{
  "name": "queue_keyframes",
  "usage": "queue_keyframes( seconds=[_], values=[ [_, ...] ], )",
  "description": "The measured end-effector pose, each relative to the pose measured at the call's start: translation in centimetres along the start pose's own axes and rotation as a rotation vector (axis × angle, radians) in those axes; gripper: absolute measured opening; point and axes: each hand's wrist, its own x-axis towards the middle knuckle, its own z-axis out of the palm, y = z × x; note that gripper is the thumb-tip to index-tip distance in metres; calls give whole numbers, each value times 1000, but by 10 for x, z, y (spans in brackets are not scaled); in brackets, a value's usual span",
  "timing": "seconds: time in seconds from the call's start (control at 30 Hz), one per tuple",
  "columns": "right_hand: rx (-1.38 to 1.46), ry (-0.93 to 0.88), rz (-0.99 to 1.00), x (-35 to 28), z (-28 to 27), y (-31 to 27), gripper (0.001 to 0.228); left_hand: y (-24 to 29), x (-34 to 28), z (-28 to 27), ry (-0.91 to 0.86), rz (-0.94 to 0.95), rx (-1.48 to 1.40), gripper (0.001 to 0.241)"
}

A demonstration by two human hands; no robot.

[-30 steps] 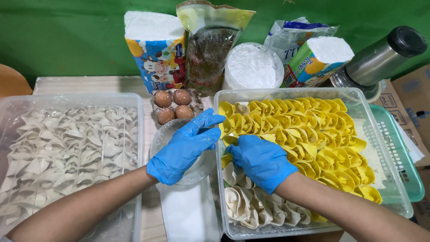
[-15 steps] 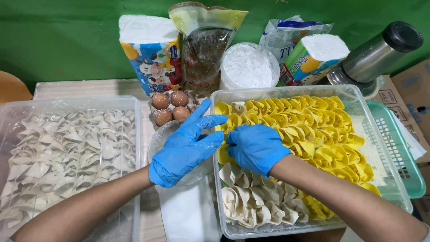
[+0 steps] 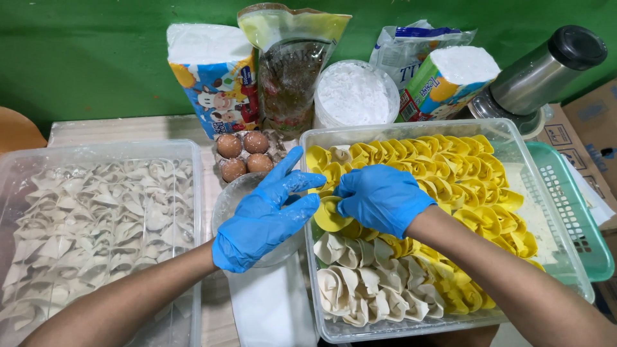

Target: Preparing wontons by placing meat filling on square wrappers and folding them into shape.

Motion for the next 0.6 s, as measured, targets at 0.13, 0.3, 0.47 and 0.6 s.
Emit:
queue_keyframes(
  seconds=[0.13, 0.3, 0.47, 0.6],
  values=[
    [174, -71, 113, -14, -26, -24, 32, -6, 2, 0, 41, -8, -20, 41],
    [259, -37, 72, 8, -9, -20, 30, 8, 8, 4, 128, -73, -136, 50],
    [161, -1, 39, 20, 12, -13, 48, 1, 7, 4, 145, -89, -177, 45],
    [-72, 136, -46, 41, 36, 4, 54, -9, 7, 7, 150, -67, -139, 40]
  ],
)
